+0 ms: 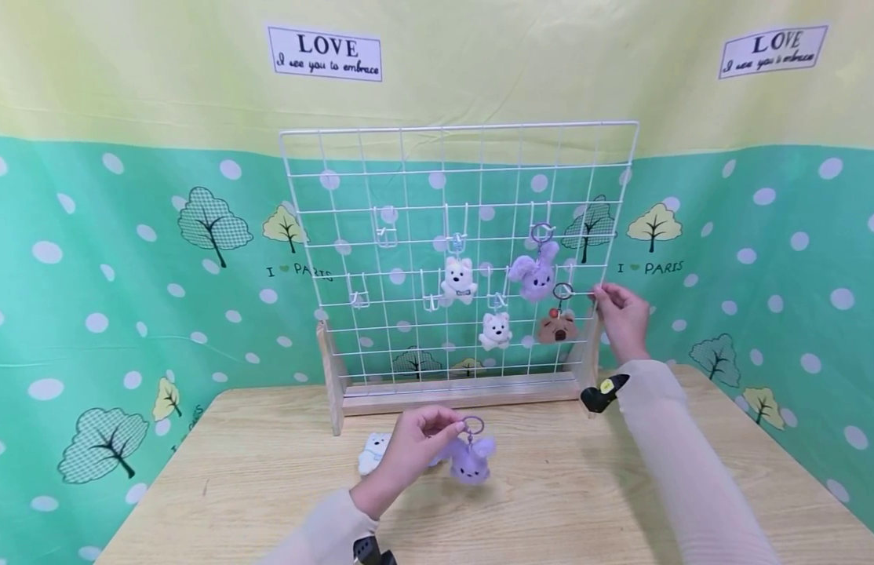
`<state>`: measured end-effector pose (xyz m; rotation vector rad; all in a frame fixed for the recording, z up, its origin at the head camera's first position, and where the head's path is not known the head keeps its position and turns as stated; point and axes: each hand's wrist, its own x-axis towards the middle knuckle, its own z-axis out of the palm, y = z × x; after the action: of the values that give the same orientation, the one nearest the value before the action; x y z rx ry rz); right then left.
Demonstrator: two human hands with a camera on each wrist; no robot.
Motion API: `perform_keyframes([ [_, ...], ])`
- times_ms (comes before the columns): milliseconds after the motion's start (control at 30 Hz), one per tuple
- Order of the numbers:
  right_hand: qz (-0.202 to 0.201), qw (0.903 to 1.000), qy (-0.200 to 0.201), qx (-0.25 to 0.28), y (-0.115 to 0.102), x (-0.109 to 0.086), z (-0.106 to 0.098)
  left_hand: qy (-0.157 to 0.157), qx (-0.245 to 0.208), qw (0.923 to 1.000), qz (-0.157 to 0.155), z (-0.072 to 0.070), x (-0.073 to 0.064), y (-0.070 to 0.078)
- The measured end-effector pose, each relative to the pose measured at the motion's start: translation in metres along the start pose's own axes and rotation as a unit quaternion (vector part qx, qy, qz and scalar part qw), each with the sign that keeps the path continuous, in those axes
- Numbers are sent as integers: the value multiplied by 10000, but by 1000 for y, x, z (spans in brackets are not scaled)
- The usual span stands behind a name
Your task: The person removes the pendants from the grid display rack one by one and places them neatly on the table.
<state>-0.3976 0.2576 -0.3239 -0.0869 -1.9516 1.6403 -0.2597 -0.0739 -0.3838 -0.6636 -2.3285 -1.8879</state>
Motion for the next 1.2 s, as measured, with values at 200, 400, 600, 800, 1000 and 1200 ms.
perform_keyframes([
  [200, -36, 10000, -15, 7, -1, 0, 0, -60, 77, 9999, -46, 3, -2, -5],
  [400, -25, 10000, -33, 29, 0, 0, -2, -81, 173, 9998, 104, 6, 5, -31],
  [600, 40, 9999, -13, 113, 0, 0, -3, -139, 247, 9996, 68, 7, 14, -42],
  [800, 9, 9999, -72, 120, -1, 1, -1, 14, 212, 9998, -47, 8, 23, -47],
  [1000, 43, 9999, -52, 122, -1, 1, 0, 57, 115, 9999, -56, 9, 23, -29],
  [1200, -11, 9999, -1, 127, 1, 2, 0, 125, 69, 9999, -48, 10, 32, -37],
])
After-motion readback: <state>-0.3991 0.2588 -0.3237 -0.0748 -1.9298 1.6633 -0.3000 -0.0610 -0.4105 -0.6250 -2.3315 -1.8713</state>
